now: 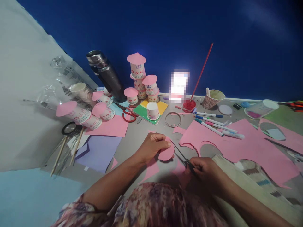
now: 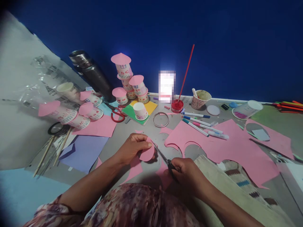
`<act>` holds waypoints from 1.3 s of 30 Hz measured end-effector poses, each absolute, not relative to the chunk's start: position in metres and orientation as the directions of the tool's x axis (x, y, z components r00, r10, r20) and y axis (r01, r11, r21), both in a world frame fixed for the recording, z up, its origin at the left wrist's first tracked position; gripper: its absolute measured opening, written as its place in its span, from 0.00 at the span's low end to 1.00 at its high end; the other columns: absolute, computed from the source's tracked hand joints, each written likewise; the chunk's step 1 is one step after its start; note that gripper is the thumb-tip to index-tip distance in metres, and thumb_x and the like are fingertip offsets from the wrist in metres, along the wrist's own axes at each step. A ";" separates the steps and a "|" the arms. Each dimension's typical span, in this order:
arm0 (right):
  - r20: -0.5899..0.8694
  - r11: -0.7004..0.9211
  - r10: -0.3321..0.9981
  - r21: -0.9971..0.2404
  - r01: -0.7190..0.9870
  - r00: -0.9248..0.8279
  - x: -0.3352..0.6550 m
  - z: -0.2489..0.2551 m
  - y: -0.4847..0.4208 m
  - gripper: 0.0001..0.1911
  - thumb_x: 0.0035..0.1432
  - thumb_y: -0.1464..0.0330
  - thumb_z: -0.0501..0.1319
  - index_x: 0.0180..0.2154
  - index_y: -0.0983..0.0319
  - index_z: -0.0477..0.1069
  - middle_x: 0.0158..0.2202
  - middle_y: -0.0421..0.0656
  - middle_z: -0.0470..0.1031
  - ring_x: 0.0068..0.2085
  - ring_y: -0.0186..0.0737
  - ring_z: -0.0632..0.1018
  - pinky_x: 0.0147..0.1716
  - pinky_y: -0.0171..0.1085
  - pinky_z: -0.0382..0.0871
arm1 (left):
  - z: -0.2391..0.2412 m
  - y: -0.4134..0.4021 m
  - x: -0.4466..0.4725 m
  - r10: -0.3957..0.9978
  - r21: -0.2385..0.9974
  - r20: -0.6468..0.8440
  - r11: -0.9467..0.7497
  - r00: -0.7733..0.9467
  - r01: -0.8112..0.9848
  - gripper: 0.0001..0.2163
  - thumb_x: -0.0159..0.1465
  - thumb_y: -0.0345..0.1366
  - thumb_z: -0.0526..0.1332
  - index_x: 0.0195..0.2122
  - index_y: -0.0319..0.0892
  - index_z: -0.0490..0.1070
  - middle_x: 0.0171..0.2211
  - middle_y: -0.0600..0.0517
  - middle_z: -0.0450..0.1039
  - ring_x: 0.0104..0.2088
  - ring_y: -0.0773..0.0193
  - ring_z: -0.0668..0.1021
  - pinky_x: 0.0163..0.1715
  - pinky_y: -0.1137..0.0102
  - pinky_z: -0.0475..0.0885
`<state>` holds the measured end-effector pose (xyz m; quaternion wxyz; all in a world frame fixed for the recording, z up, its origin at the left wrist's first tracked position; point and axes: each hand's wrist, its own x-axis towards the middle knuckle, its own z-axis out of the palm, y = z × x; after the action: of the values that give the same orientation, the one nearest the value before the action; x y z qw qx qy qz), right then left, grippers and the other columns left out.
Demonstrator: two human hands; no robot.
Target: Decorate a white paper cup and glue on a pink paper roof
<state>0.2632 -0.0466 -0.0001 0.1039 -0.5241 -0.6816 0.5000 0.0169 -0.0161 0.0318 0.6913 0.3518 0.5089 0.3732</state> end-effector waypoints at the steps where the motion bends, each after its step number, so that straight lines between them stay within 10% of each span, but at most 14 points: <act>1: -0.379 -0.046 0.820 -0.791 0.610 -0.430 0.263 0.000 -0.047 0.08 0.52 0.70 0.58 0.22 0.59 0.67 0.20 0.37 0.67 0.26 0.36 0.64 0.25 0.33 0.56 | 0.032 -0.016 0.017 0.871 0.863 -0.445 0.479 0.209 -0.159 0.11 0.51 0.40 0.74 0.24 0.37 0.77 0.19 0.49 0.76 0.21 0.60 0.79 0.22 0.69 0.70; 39: -0.405 -0.045 0.804 -0.772 0.634 -0.436 0.262 -0.005 -0.048 0.15 0.55 0.63 0.59 0.22 0.58 0.56 0.21 0.36 0.59 0.26 0.35 0.59 0.25 0.34 0.49 | 0.035 -0.018 0.021 0.850 0.843 -0.469 0.512 0.239 -0.166 0.10 0.51 0.40 0.71 0.24 0.37 0.79 0.22 0.45 0.81 0.22 0.56 0.82 0.24 0.67 0.76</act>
<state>0.2624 -0.0476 -0.0049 0.0851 -0.5242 -0.6856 0.4979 0.0208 -0.0182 0.0351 0.7096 0.3404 0.5023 0.3581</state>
